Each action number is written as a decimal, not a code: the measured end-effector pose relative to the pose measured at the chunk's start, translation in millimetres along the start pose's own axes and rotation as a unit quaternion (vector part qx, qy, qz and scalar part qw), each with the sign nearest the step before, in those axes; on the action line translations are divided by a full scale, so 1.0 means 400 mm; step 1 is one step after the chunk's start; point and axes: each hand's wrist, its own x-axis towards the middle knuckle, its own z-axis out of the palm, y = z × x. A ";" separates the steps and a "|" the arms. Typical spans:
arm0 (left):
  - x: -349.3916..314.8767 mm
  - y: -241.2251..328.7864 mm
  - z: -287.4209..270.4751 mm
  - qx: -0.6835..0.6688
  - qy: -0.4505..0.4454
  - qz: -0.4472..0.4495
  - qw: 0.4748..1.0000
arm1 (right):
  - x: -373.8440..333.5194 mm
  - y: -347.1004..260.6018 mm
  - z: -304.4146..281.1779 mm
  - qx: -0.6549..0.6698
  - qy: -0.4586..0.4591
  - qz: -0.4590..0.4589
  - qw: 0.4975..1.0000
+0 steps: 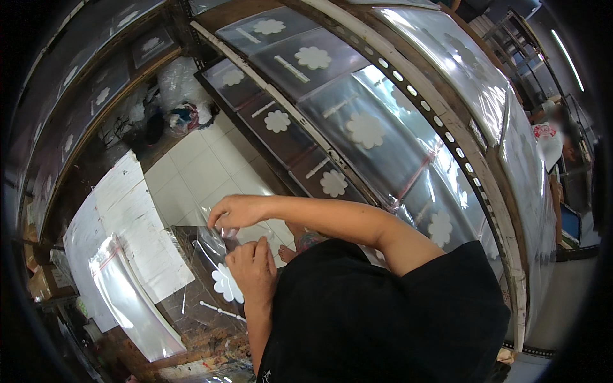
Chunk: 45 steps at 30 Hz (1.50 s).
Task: The person repeatedly picks up white flower-shaped cutouts from a table and places them onto clear plastic sheets on a nearby rack. The person handles the cutouts one at a time and arranges them on the plastic sheets.
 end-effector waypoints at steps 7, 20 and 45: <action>0.065 0.080 0.006 -0.145 -0.015 0.072 0.987 | -0.244 -0.045 -0.193 -0.127 0.246 -0.092 0.956; 0.010 -0.069 0.065 -0.140 -0.040 -0.024 0.989 | -0.895 0.119 -0.342 0.099 0.715 -0.029 0.691; -0.098 -0.133 0.149 -0.133 -0.125 -0.054 0.982 | -0.917 0.287 -0.204 0.129 0.844 0.003 0.520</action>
